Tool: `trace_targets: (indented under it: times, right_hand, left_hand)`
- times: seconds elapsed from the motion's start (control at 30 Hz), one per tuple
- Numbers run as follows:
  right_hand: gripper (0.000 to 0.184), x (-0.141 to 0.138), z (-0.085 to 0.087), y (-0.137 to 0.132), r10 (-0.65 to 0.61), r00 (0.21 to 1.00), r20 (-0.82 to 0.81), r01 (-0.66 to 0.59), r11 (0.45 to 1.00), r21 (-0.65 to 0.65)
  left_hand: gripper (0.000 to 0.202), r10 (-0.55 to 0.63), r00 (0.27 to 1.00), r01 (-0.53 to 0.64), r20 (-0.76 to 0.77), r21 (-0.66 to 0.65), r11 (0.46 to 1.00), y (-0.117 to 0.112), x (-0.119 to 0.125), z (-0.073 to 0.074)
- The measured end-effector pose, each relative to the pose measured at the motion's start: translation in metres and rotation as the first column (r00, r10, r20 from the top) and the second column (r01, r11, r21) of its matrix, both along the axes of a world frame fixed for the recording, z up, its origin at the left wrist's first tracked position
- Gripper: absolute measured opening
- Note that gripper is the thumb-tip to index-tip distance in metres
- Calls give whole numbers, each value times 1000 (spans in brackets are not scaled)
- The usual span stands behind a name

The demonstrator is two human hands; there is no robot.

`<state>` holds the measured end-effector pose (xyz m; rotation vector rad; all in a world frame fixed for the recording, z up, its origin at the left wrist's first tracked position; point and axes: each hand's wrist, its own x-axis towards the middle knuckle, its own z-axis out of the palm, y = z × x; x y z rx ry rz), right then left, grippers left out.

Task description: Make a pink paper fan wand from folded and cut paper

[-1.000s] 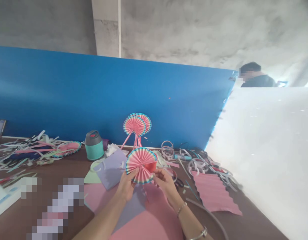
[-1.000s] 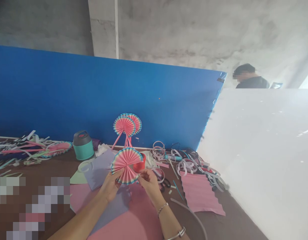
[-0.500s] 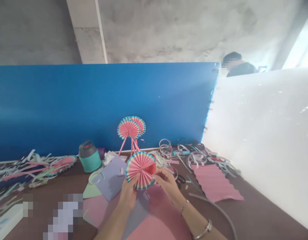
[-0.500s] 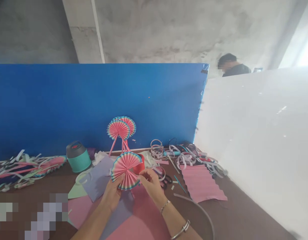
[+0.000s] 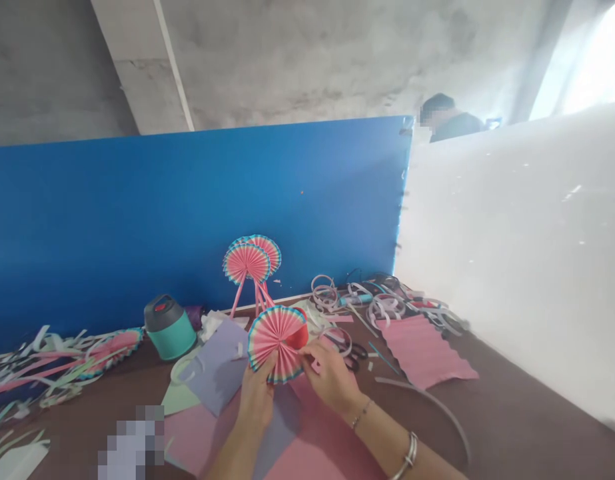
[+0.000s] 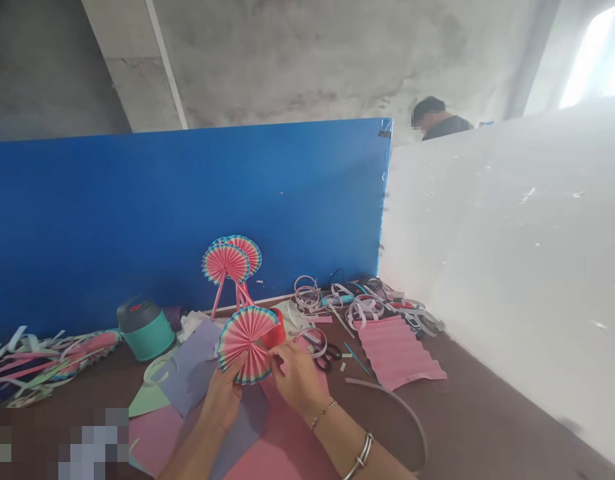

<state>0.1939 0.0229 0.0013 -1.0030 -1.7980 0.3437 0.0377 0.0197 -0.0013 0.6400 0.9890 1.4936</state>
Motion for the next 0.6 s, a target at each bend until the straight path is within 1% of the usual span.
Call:
trace_targets:
  times: [0.13,0.2,0.3,0.43,0.6]
  right_hand:
    - [22,9,1,5,-17,1000,9,16,998,60]
    - [22,14,2,7,-45,999,3,44,995,87]
    - [23,17,1,8,-86,996,11,84,992,99]
    - [24,18,0,9,-69,997,39,65,993,98]
    - [22,18,4,9,-39,999,38,36,995,91]
  left_hand:
    - [54,-34,995,35,-90,7,999,-1,-2,6]
    - [50,-37,992,40,-123,20,999,-2,-2,9]
    - [43,-42,990,46,-132,34,998,-2,-1,12]
    - [43,-54,990,58,-131,23,998,-1,-3,11]
    - [44,-68,988,73,-137,33,997,-1,-5,10]
